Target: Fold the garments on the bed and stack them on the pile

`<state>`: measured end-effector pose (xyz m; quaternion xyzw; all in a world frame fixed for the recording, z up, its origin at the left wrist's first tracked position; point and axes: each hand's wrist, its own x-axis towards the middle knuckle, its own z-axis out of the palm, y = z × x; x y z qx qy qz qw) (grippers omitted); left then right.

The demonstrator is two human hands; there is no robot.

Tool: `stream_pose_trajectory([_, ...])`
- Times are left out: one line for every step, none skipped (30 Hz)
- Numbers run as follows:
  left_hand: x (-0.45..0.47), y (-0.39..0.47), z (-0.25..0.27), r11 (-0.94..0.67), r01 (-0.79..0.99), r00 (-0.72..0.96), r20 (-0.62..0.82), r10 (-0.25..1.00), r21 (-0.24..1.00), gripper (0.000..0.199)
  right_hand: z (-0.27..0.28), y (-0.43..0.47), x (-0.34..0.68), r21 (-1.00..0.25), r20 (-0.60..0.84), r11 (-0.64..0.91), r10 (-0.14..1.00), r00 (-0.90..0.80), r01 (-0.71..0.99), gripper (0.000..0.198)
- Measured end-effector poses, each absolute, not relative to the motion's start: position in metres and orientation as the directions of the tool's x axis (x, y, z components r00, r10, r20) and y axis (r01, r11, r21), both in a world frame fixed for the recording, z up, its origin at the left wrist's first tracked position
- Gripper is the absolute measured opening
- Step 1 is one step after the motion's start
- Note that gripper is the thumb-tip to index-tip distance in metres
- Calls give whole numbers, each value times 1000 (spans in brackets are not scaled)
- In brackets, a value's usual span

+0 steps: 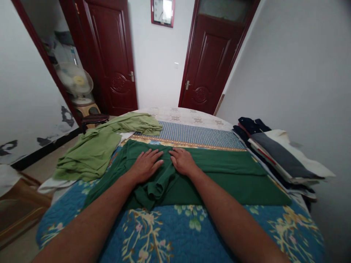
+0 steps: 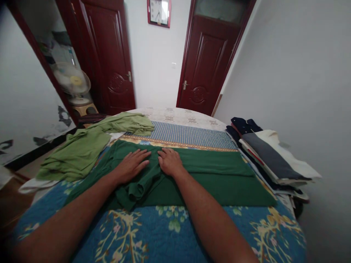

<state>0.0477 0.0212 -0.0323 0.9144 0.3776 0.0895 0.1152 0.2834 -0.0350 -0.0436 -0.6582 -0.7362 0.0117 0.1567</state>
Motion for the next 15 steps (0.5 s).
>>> stream_pose_trajectory([49,25,-31,-686,669,696,82,713,288,67,-43,-36,283,-228,219,126,973,-75,966,49])
stream_pose_trajectory([52,28,-29,-692,661,701,89,707,291,66,-42,-37,282,-233,223,122,972,-69,965,49])
stream_pose_trajectory([56,33,-28,-704,649,712,96,695,289,66,-41,-37,281,-240,228,121,972,-66,963,48])
stream_pose_trajectory([60,37,-26,-717,637,724,100,683,283,66,-41,-36,281,-248,233,125,970,-66,961,48])
stream_pose_trajectory([66,41,-25,-726,631,734,95,673,273,66,-41,-36,281,-255,239,129,969,-67,958,48])
stream_pose_trajectory([73,44,-25,-729,634,739,78,670,257,66,-42,-35,281,-263,243,131,968,-65,956,48])
stream_pose_trajectory([79,47,-26,-728,644,739,55,672,234,67,-43,-34,281,-271,246,128,967,-60,954,48])
stream_pose_trajectory([84,49,-28,-725,658,735,32,677,204,68,-44,-33,282,-280,248,123,967,-52,952,48])
stream_pose_trajectory([89,50,-31,-720,673,729,12,685,171,69,-45,-32,282,-292,247,116,968,-42,949,49])
stream_pose_trajectory([92,52,-34,-712,688,719,1,695,139,69,-46,-31,282,-306,245,106,969,-30,946,50])
stream_pose_trajectory([94,53,-38,-702,704,706,-4,708,112,70,-47,-31,282,-318,242,96,970,-17,943,51])
stream_pose_trajectory([94,55,-41,-688,720,691,-4,723,91,71,-47,-31,282,-328,241,87,971,-6,941,52])
stream_pose_trajectory([93,57,-43,-669,739,672,-2,741,79,73,-47,-32,282,-335,241,78,971,6,939,54])
stream_pose_trajectory([91,59,-46,-646,760,648,-4,762,71,75,-47,-33,282,-341,243,66,970,20,938,56])
stream_pose_trajectory([89,62,-47,-620,782,621,-4,783,66,77,-47,-34,283,-346,244,52,969,36,937,59])
